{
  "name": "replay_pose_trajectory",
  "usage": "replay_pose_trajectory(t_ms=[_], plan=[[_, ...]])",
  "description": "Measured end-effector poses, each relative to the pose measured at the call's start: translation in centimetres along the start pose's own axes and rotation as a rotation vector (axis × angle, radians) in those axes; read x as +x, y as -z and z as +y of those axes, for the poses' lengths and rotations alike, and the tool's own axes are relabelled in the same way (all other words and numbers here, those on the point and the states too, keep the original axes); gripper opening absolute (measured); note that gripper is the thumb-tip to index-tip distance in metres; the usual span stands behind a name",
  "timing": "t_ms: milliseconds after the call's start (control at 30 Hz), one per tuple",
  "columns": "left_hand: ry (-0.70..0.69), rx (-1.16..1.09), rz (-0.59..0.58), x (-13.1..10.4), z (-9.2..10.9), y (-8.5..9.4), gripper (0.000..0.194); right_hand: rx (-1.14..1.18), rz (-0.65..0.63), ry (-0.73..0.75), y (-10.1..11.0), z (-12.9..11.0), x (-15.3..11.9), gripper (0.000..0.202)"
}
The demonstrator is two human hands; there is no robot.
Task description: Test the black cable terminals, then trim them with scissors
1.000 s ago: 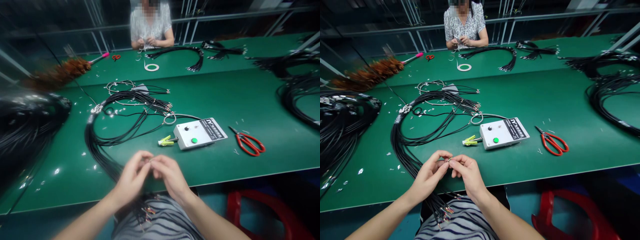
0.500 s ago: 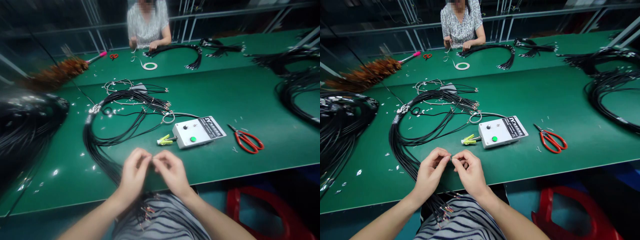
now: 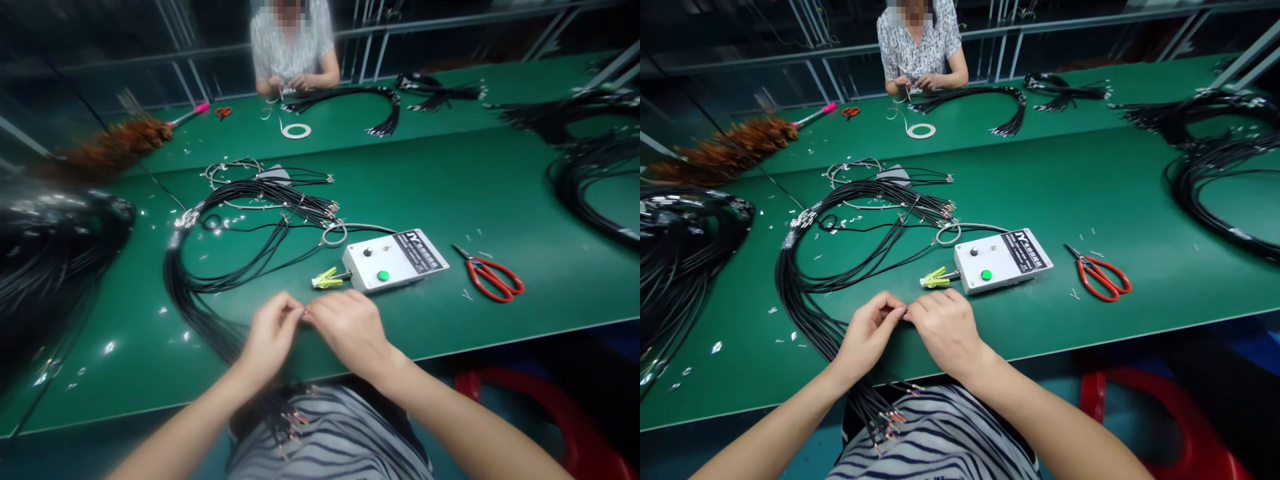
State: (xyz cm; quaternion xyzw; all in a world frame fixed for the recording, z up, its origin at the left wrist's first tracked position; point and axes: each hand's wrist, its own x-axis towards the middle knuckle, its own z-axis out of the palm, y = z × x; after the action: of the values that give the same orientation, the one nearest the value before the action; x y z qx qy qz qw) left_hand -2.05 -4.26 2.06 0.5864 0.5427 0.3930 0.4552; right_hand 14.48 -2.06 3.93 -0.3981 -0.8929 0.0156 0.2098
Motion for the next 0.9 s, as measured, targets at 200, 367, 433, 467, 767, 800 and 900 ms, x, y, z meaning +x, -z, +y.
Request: replay_pose_trajectory(t_ms=[200,367,433,467,767,800,900], plan=[[-0.041,0.097,0.094,1.7,0.0,0.2,0.015,-0.088,0.022,0.04,1.2,3.7,0.1,0.015],[-0.004,0.056,0.129,3.6,-0.4,-0.2,0.014,-0.2,-0.129,0.011,1.2,5.9,1.9,0.024],[-0.005,0.065,0.136,4.0,-0.5,-0.5,0.015,-0.21,-0.186,0.016,0.9,6.3,2.6,0.016],[-0.006,0.071,0.141,4.1,-0.5,-0.6,0.015,-0.211,-0.2,0.019,0.7,6.4,2.9,0.009],[0.001,0.17,0.169,4.8,-1.2,-1.6,0.014,-0.214,-0.142,0.02,0.3,6.8,2.9,0.015],[0.002,0.179,0.168,4.9,-1.3,-1.6,0.014,-0.214,-0.138,0.018,0.3,6.8,2.9,0.016],[0.001,0.202,0.169,5.2,-1.4,-1.8,0.014,-0.216,-0.125,0.014,0.3,6.8,2.8,0.017]])
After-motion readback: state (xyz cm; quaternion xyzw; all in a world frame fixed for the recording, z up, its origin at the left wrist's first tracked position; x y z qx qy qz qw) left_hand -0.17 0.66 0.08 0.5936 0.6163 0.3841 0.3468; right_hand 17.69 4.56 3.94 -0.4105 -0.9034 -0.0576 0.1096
